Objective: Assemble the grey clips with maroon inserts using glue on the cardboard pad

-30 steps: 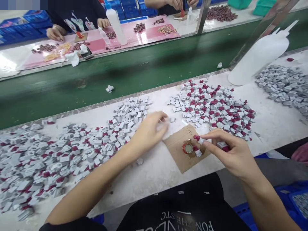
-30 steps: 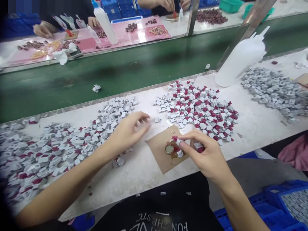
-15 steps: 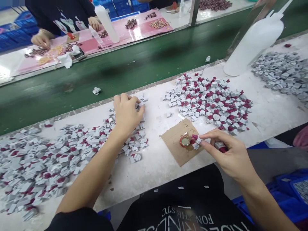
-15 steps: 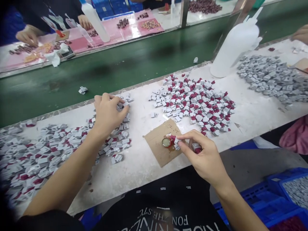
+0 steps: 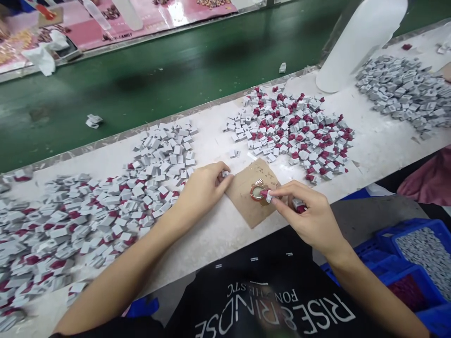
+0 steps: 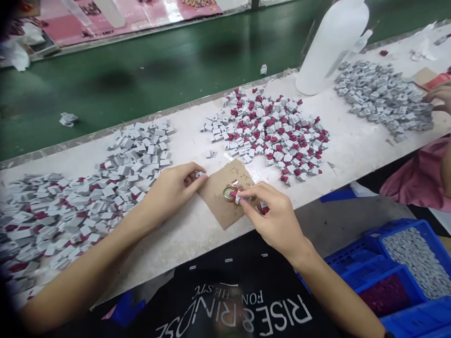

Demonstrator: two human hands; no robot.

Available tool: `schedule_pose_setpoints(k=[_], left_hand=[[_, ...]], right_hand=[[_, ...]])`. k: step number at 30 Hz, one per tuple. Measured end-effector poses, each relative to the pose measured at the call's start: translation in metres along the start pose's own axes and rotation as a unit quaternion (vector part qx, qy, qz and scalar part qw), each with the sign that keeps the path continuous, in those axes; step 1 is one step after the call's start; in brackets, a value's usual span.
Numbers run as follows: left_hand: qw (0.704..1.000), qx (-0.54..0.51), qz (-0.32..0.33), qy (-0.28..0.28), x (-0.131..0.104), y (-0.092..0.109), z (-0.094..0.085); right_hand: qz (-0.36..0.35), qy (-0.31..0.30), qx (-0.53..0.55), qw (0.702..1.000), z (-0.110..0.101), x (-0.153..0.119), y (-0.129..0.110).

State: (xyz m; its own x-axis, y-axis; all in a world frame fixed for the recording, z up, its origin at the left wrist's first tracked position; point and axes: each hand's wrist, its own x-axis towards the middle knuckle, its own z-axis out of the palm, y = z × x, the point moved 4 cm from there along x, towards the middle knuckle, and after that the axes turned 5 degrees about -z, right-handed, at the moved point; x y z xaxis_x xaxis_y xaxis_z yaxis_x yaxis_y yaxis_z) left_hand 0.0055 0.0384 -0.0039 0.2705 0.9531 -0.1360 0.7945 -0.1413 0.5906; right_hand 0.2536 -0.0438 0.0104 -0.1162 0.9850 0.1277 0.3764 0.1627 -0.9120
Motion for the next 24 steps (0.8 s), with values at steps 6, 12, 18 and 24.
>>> schedule_pose_setpoints(k=[6,12,18,24], left_hand=[[0.999,-0.022,0.008,-0.03,-0.002,-0.005,0.001],[0.997,-0.07,0.03,0.032,-0.004,-0.006,-0.006],[0.935,-0.354,-0.009,-0.007,0.0,0.007,-0.012],[0.896,-0.44,-0.041,-0.036,0.017,0.023,-0.01]], right_hand=[[0.003,-0.005,-0.001,1.0,0.001,0.001,0.001],[0.011,0.002,0.004,1.0,0.003,0.0,0.001],[0.06,0.041,0.079,0.994,-0.002,0.009,0.009],[0.07,0.099,0.249,0.961,-0.001,0.032,0.009]])
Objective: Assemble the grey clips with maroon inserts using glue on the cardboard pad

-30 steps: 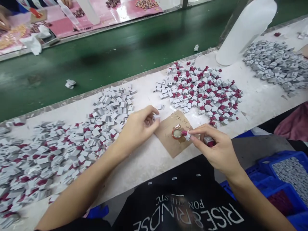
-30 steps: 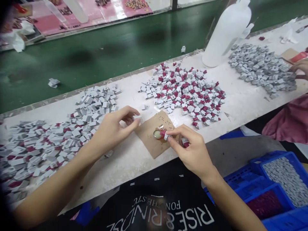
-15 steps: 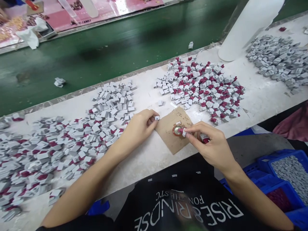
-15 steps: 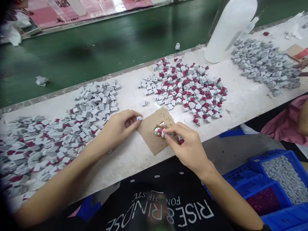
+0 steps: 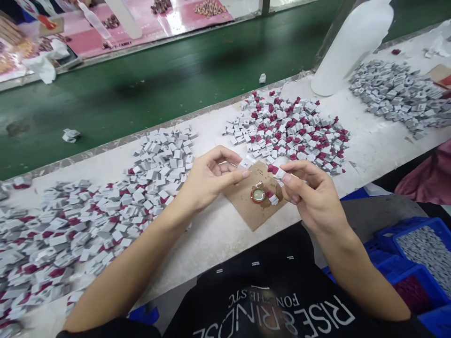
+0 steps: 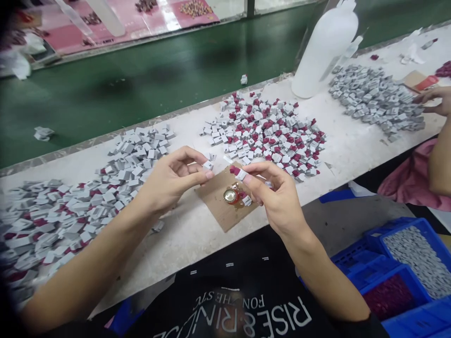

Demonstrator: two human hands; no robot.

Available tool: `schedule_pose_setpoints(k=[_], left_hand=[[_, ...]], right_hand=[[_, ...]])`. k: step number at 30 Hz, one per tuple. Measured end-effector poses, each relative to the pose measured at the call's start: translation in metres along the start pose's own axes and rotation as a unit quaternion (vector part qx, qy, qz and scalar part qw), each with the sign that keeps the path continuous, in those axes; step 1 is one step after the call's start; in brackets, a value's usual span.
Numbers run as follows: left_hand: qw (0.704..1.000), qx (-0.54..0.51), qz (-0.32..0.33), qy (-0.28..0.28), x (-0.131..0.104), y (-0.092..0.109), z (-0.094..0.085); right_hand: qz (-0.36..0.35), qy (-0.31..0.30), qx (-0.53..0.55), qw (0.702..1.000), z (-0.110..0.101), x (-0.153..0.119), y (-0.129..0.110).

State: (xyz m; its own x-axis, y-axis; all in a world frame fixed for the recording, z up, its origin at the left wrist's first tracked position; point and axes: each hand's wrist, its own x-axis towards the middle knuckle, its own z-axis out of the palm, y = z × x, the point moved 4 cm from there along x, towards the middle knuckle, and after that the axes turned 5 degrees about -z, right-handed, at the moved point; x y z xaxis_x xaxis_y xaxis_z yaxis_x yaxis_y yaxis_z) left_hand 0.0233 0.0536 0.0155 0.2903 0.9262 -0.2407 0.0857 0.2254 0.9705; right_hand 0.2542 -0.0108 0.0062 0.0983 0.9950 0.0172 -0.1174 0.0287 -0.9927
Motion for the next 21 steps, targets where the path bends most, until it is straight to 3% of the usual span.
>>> schedule_pose_setpoints(k=[5,9,21], left_hand=[[0.998,-0.061,-0.016,-0.014,0.007,0.005,0.009],[0.991,-0.11,-0.04,-0.06,0.008,0.011,0.018],[0.986,-0.14,-0.06,-0.074,0.009,0.012,0.027]], right_hand=[[-0.006,0.012,0.057,0.998,0.008,0.011,-0.007],[-0.015,0.03,0.068,0.997,0.012,0.015,-0.008],[-0.067,0.054,-0.01,0.996,0.015,0.013,-0.008]])
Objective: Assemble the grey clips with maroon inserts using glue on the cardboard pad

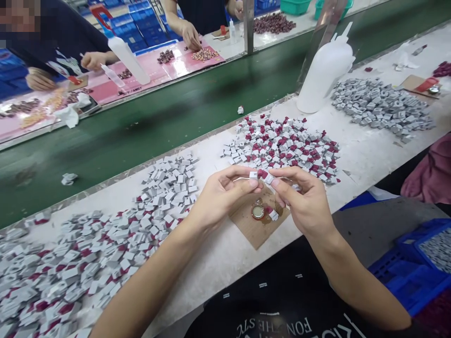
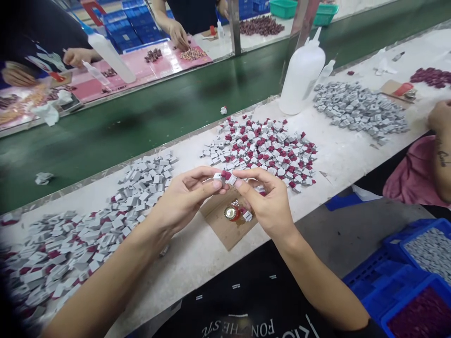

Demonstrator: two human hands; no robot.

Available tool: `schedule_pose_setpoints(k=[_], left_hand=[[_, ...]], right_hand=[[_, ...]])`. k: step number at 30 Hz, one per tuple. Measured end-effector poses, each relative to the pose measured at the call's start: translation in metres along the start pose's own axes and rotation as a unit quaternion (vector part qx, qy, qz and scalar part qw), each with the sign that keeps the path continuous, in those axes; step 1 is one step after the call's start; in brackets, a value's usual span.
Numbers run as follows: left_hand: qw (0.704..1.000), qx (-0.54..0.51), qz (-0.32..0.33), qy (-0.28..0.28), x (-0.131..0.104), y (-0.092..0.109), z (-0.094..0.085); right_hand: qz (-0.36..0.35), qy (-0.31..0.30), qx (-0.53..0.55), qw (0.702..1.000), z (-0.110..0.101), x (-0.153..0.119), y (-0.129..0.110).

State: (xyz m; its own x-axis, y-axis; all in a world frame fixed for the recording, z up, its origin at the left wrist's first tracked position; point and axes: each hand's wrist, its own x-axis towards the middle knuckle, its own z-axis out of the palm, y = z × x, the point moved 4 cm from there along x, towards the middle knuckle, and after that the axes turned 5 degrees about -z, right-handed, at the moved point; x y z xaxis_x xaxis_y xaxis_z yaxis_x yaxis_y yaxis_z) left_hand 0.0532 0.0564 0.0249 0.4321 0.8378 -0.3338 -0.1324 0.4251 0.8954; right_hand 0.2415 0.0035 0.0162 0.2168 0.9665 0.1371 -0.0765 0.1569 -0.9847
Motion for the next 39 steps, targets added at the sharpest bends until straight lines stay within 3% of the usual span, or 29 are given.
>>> schedule_pose_setpoints(k=[8,13,15,17,19,22,25,27,30,32,35,39], left_hand=[[0.997,0.066,0.029,-0.029,-0.003,0.005,0.0],[0.994,0.093,0.055,-0.026,-0.003,0.007,-0.003],[0.992,0.112,0.059,-0.021,0.001,0.009,-0.007],[0.986,0.153,0.068,-0.005,0.009,0.014,-0.016],[0.973,0.211,0.086,0.039,0.02,0.024,-0.033],[0.936,0.29,0.11,0.167,0.038,0.048,-0.074],[0.891,0.332,0.081,0.299,0.05,0.068,-0.121],[0.868,0.342,0.049,0.357,0.055,0.078,-0.148],[0.844,0.343,0.012,0.413,0.06,0.086,-0.182],[0.831,0.346,-0.011,0.437,0.064,0.089,-0.202],[0.807,0.362,-0.043,0.464,0.073,0.092,-0.228],[0.772,0.395,-0.075,0.492,0.077,0.095,-0.255]], right_hand=[[-0.004,-0.058,-0.029,0.998,-0.003,0.007,-0.007],[0.035,-0.106,-0.014,0.994,0.0,0.012,-0.001],[0.039,-0.14,-0.063,0.987,0.002,0.02,0.002],[-0.006,-0.16,-0.162,0.974,0.0,0.036,0.002],[-0.081,-0.134,-0.288,0.945,-0.006,0.059,0.0],[-0.151,-0.073,-0.472,0.866,-0.019,0.1,0.004],[-0.166,-0.097,-0.581,0.791,-0.023,0.13,0.015],[-0.17,-0.125,-0.601,0.771,-0.019,0.142,0.02],[-0.176,-0.134,-0.608,0.763,-0.001,0.157,0.017],[-0.165,-0.136,-0.611,0.762,0.022,0.171,0.014],[-0.14,-0.158,-0.607,0.766,0.076,0.2,0.019],[-0.11,-0.182,-0.594,0.776,0.154,0.238,0.044]])
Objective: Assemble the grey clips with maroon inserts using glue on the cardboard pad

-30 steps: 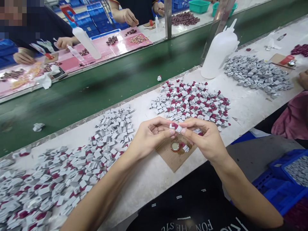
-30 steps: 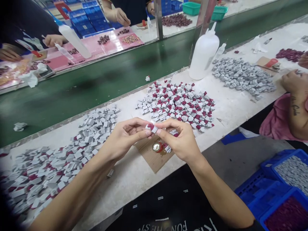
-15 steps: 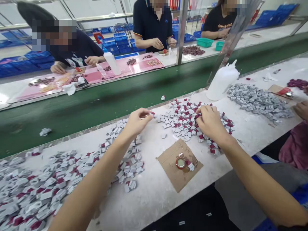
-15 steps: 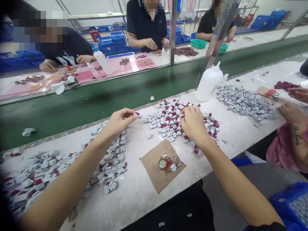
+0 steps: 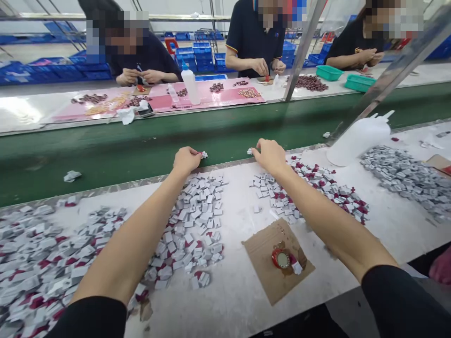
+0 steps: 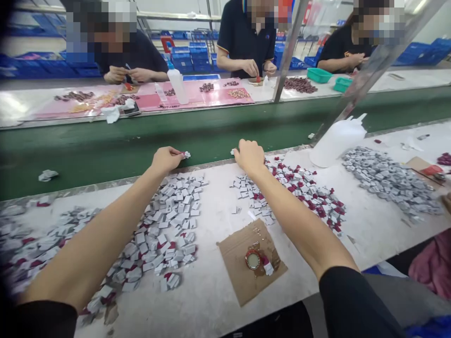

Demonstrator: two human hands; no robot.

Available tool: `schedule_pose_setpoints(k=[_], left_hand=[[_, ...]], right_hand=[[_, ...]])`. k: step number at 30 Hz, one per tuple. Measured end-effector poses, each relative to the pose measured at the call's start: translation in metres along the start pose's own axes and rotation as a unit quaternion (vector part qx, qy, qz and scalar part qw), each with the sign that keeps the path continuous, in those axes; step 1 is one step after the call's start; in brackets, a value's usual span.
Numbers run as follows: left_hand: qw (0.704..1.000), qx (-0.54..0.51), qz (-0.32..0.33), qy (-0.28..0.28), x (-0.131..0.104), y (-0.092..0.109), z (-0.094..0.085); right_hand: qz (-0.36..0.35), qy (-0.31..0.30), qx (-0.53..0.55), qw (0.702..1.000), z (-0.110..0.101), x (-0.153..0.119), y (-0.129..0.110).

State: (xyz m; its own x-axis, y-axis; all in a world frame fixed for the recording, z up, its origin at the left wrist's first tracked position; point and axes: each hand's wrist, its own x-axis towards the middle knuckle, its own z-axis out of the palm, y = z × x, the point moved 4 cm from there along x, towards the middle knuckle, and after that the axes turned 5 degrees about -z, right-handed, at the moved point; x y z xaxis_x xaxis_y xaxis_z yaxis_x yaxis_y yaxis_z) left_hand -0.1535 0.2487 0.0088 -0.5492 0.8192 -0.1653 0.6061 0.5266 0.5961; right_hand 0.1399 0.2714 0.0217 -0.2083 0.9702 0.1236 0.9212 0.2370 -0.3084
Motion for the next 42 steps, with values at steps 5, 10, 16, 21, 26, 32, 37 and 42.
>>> schedule_pose_setpoints(k=[5,10,16,21,26,32,37,42], left_hand=[[0.997,0.039,0.055,0.024,-0.016,-0.008,-0.008],[0.95,0.156,0.262,-0.064,-0.084,0.001,0.007],[0.906,0.256,0.323,-0.1,-0.121,0.009,0.029],[0.914,0.144,0.361,-0.113,-0.137,0.015,0.026],[0.899,-0.033,0.364,-0.241,-0.191,0.007,0.02],[0.904,0.16,0.348,-0.187,-0.221,-0.01,0.042],[0.892,0.194,0.352,-0.207,-0.226,-0.014,0.056],[0.914,0.11,0.335,-0.203,-0.232,-0.016,0.048]], right_hand=[[-0.01,-0.029,0.055,0.998,0.043,0.035,-0.032],[-0.067,-0.027,0.142,0.987,0.052,0.035,-0.04],[-0.096,0.002,0.249,0.964,0.013,0.006,-0.04],[-0.085,0.03,0.419,0.903,-0.034,-0.091,-0.001],[-0.007,0.062,0.408,0.911,-0.061,-0.233,0.038],[-0.026,0.061,0.388,0.919,-0.055,-0.318,0.031],[-0.025,0.077,0.384,0.92,-0.046,-0.329,0.029],[-0.022,0.074,0.39,0.917,-0.041,-0.33,0.029]])
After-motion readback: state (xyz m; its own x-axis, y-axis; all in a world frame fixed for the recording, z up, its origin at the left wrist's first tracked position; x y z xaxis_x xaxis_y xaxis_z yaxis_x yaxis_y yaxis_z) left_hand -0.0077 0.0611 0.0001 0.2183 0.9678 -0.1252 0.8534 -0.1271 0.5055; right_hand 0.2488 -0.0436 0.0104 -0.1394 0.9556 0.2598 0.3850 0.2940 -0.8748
